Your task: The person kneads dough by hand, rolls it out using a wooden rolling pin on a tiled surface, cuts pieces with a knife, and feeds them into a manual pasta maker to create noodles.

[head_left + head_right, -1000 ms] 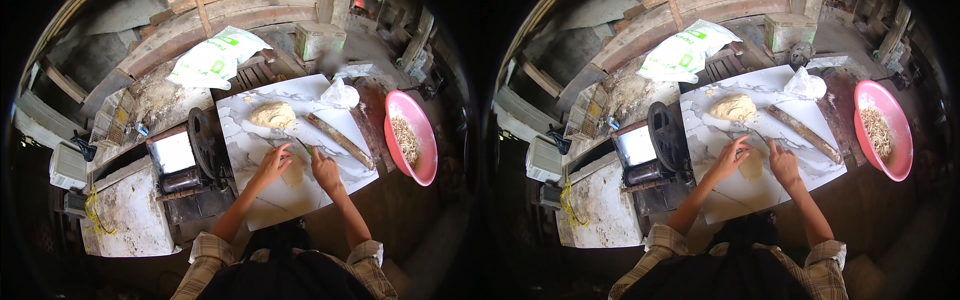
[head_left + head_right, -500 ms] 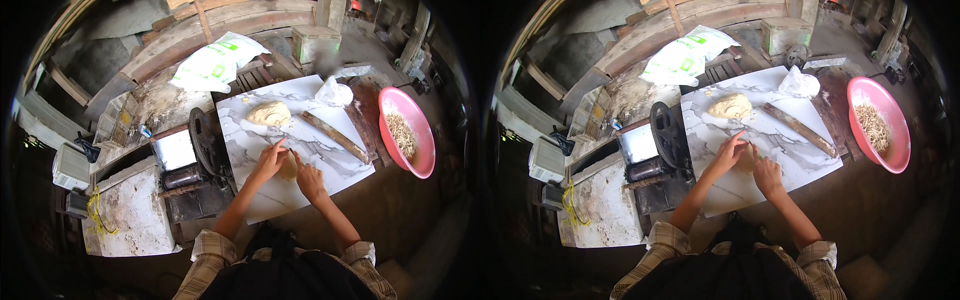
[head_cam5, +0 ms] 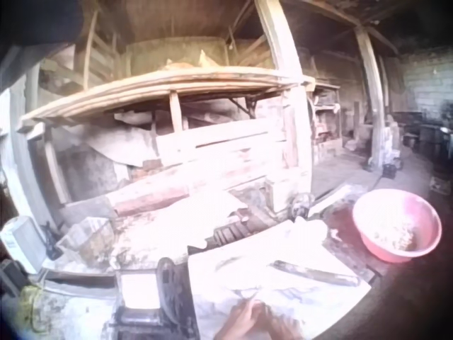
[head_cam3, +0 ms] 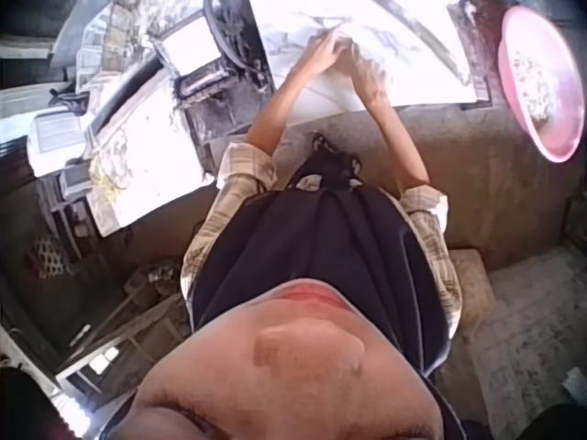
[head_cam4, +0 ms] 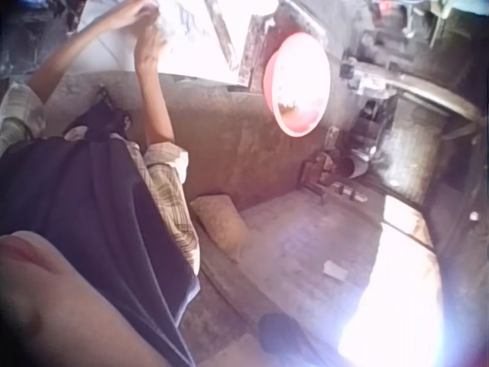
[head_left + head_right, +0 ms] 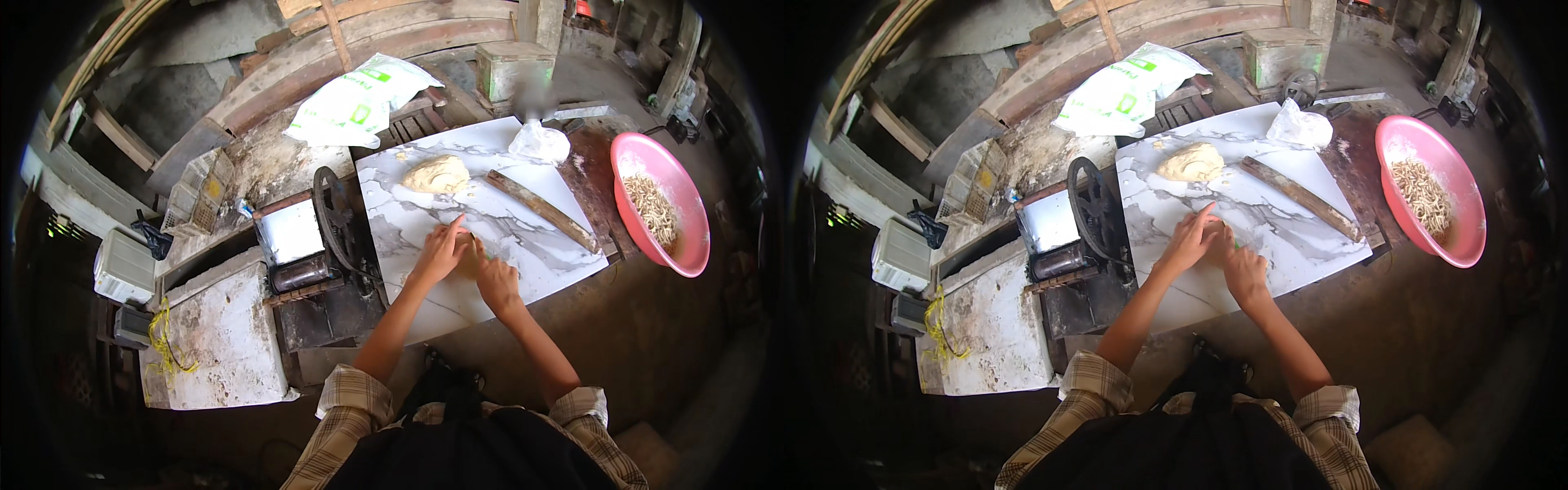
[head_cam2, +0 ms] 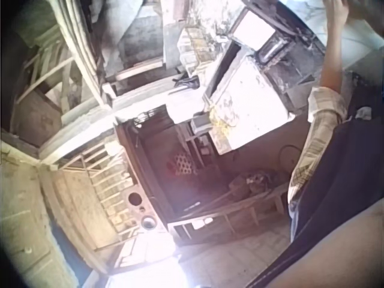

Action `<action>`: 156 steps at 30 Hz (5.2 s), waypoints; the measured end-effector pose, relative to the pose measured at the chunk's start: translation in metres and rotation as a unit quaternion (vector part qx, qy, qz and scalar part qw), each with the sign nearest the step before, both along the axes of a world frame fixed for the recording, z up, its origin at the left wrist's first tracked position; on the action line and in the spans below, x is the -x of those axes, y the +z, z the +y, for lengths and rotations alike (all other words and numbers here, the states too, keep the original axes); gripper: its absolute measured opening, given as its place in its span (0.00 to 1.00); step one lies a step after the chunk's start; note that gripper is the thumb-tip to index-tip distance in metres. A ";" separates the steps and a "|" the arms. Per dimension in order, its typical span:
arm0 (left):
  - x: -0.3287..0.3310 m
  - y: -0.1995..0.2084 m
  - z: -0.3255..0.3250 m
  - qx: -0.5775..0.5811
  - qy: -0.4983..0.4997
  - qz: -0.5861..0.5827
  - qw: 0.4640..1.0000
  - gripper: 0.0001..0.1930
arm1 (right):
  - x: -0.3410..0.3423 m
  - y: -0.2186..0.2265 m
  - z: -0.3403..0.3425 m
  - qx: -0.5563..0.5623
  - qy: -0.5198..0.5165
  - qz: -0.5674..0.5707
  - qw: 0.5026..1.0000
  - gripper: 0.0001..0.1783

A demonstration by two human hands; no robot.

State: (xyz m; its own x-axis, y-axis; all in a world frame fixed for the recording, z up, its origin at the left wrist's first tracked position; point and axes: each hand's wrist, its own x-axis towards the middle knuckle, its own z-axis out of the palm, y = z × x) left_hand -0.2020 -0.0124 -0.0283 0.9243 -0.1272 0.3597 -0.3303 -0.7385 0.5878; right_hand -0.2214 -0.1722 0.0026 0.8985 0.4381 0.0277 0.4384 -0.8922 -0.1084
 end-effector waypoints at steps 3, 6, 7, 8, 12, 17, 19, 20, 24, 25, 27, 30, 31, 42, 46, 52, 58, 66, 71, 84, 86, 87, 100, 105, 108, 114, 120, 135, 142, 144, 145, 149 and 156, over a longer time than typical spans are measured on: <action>0.004 0.002 -0.004 -0.015 0.019 0.003 1.000 0.33 | 0.018 -0.005 -0.011 -0.004 0.001 -0.032 0.999 0.38; 0.005 0.004 -0.007 -0.033 0.024 0.022 0.999 0.31 | 0.032 -0.002 -0.024 0.005 -0.010 -0.015 1.000 0.39; 0.006 0.004 -0.008 -0.039 0.026 0.017 0.999 0.30 | 0.037 -0.003 -0.028 0.002 -0.007 -0.021 1.000 0.39; 0.006 0.004 -0.009 -0.046 0.029 0.011 0.998 0.30 | 0.043 -0.005 -0.034 -0.001 -0.005 -0.026 1.000 0.40; 0.002 0.002 -0.013 -0.065 0.040 0.006 0.997 0.23 | 0.067 -0.008 -0.054 -0.003 -0.004 -0.041 0.999 0.41; -0.018 0.001 -0.014 -0.074 0.047 -0.001 0.996 0.12 | 0.066 -0.005 -0.077 -0.024 -0.021 -0.035 0.999 0.38; -0.028 0.001 -0.012 -0.086 0.044 0.000 0.995 0.09 | 0.048 -0.004 -0.079 -0.052 -0.039 -0.037 0.997 0.37; -0.033 0.003 -0.008 -0.093 0.036 -0.007 0.995 0.08 | 0.035 -0.001 -0.076 -0.068 -0.053 -0.037 0.996 0.36; -0.049 0.011 -0.005 -0.118 -0.031 0.004 0.993 0.07 | -0.020 -0.014 -0.076 -0.102 -0.064 -0.056 0.991 0.35; -0.051 0.014 -0.003 -0.120 -0.049 0.016 0.991 0.08 | -0.030 -0.014 -0.073 -0.107 -0.065 -0.058 0.990 0.35; -0.054 0.017 0.002 -0.125 -0.083 0.040 0.988 0.09 | -0.045 -0.013 -0.066 -0.098 -0.072 -0.035 0.992 0.35; -0.059 0.023 0.009 -0.109 -0.125 0.056 0.985 0.09 | -0.061 -0.015 -0.055 -0.088 -0.056 -0.039 0.994 0.34; -0.059 0.026 0.008 -0.114 -0.136 0.063 0.982 0.09 | -0.063 -0.017 -0.054 -0.084 -0.055 -0.049 0.994 0.34; -0.074 0.055 0.008 0.061 -0.212 0.048 0.974 0.10 | -0.074 0.010 -0.009 -0.246 0.000 0.005 0.969 0.18; -0.088 0.072 0.023 0.129 -0.165 0.038 0.977 0.09 | -0.096 0.020 0.011 -0.470 -0.042 0.218 0.854 0.16; -0.112 0.056 0.064 0.103 -0.015 -0.097 0.990 0.09 | -0.147 -0.002 0.048 -0.496 -0.021 0.099 0.863 0.10; -0.124 0.030 0.064 0.055 0.167 -0.092 0.980 0.12 | -0.177 -0.015 0.082 -0.350 -0.076 -0.079 0.930 0.13; -0.128 0.018 0.069 0.070 0.261 -0.043 0.962 0.20 | -0.177 -0.005 0.062 -0.290 -0.128 -0.105 0.943 0.21; -0.081 -0.005 0.062 0.135 0.213 -0.068 0.965 0.12 | -0.119 -0.010 0.011 -0.258 -0.102 -0.078 0.958 0.23; 0.025 -0.010 -0.014 0.003 0.246 0.000 0.969 0.17 | -0.057 -0.017 -0.025 -0.169 -0.056 -0.050 0.983 0.14; 0.037 -0.012 -0.016 -0.013 0.252 0.012 0.968 0.19 | -0.051 0.003 -0.019 -0.223 -0.042 0.040 0.973 0.14; 0.042 -0.015 -0.016 -0.020 0.259 0.017 0.966 0.20 | -0.046 0.006 -0.014 -0.230 -0.023 0.045 0.972 0.14; 0.054 -0.022 -0.030 -0.027 0.263 0.012 0.964 0.21 | -0.022 0.001 0.024 -0.148 0.064 0.094 0.982 0.25; 0.053 -0.025 -0.032 -0.010 0.271 0.023 0.962 0.20 | -0.005 0.019 0.037 -0.093 0.043 0.074 0.992 0.31; 0.051 -0.024 -0.032 0.003 0.271 0.044 0.962 0.19 | 0.000 0.011 0.041 -0.086 0.037 0.066 0.993 0.34; 0.051 -0.026 -0.030 0.013 0.266 0.052 0.962 0.20 | 0.009 0.002 0.044 -0.048 0.062 0.050 0.996 0.38; 0.053 -0.027 -0.028 0.000 0.259 0.039 0.965 0.22 | 0.015 0.002 0.047 -0.118 0.050 0.082 0.988 0.38; 0.052 -0.023 -0.015 -0.108 0.256 0.106 0.955 0.24 | 0.049 -0.010 0.022 -0.078 0.076 0.043 0.993 0.38; 0.049 -0.029 -0.016 -0.087 0.274 0.072 0.955 0.22 | 0.082 -0.006 -0.016 -0.068 0.091 0.062 0.992 0.40; 0.047 -0.029 -0.014 -0.079 0.267 0.060 0.958 0.21 | 0.084 -0.001 -0.028 -0.087 0.097 0.063 0.989 0.42; 0.046 -0.025 -0.013 -0.078 0.259 0.067 0.960 0.20 | 0.078 -0.004 -0.034 -0.090 0.089 0.052 0.991 0.42; 0.045 -0.016 -0.006 -0.065 0.257 0.074 0.961 0.17 | 0.031 0.002 -0.048 -0.148 0.044 -0.005 0.988 0.40; 0.037 -0.005 -0.007 -0.066 0.265 0.076 0.959 0.12 | -0.066 -0.014 -0.047 -0.144 -0.022 -0.046 0.988 0.32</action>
